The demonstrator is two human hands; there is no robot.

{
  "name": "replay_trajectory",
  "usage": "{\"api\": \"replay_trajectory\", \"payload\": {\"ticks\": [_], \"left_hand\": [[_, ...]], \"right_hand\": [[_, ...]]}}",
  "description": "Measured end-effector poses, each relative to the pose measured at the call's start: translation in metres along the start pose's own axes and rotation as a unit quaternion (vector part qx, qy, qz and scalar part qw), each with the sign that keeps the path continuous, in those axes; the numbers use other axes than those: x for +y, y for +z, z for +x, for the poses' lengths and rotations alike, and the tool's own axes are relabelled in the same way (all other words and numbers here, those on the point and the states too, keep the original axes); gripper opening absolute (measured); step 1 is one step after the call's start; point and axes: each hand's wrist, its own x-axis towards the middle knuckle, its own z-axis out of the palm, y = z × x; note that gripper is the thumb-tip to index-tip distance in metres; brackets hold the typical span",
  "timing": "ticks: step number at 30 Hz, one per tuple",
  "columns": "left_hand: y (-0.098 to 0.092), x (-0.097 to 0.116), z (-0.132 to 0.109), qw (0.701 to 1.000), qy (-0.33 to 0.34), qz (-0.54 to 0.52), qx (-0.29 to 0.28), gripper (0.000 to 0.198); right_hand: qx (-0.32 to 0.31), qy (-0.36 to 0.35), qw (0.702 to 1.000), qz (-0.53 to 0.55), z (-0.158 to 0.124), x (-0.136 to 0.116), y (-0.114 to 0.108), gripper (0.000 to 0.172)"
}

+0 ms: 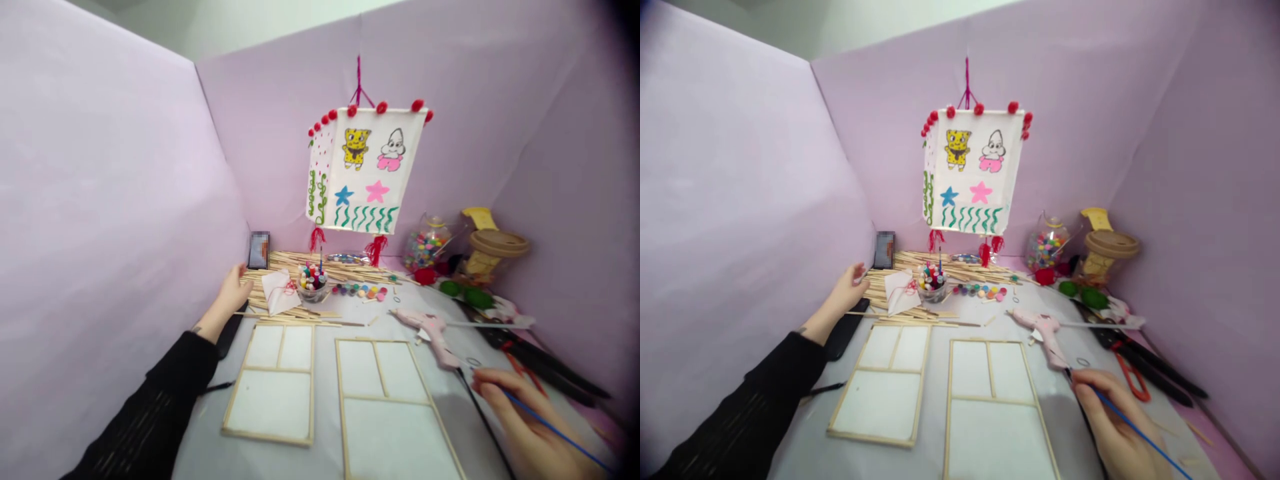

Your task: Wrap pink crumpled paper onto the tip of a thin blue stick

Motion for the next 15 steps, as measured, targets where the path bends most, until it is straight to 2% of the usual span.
{"api": "replay_trajectory", "payload": {"ticks": [2,5,9,12,15], "left_hand": [[-0.002,0.019,-0.038,0.999,0.029,-0.011,-0.028,0.038],[0.009,0.051,-0.101,0.986,0.119,-0.057,-0.101,0.019],[0.038,0.084,-0.173,0.948,0.225,-0.062,-0.216,0.024],[0.058,0.091,-0.205,0.930,0.275,-0.058,-0.236,0.026],[0.071,0.086,-0.222,0.911,0.353,-0.036,-0.211,0.028]], "right_hand": [[-0.004,-0.026,0.999,0.029,0.002,-0.015,-0.002,0.032],[-0.003,-0.065,0.997,0.048,0.007,-0.037,-0.005,0.031],[-0.046,-0.112,0.988,0.092,0.010,-0.063,-0.014,0.032],[-0.110,-0.155,0.976,0.107,0.014,-0.083,-0.022,0.035],[-0.148,-0.212,0.962,0.083,0.029,-0.105,-0.018,0.037]]}}
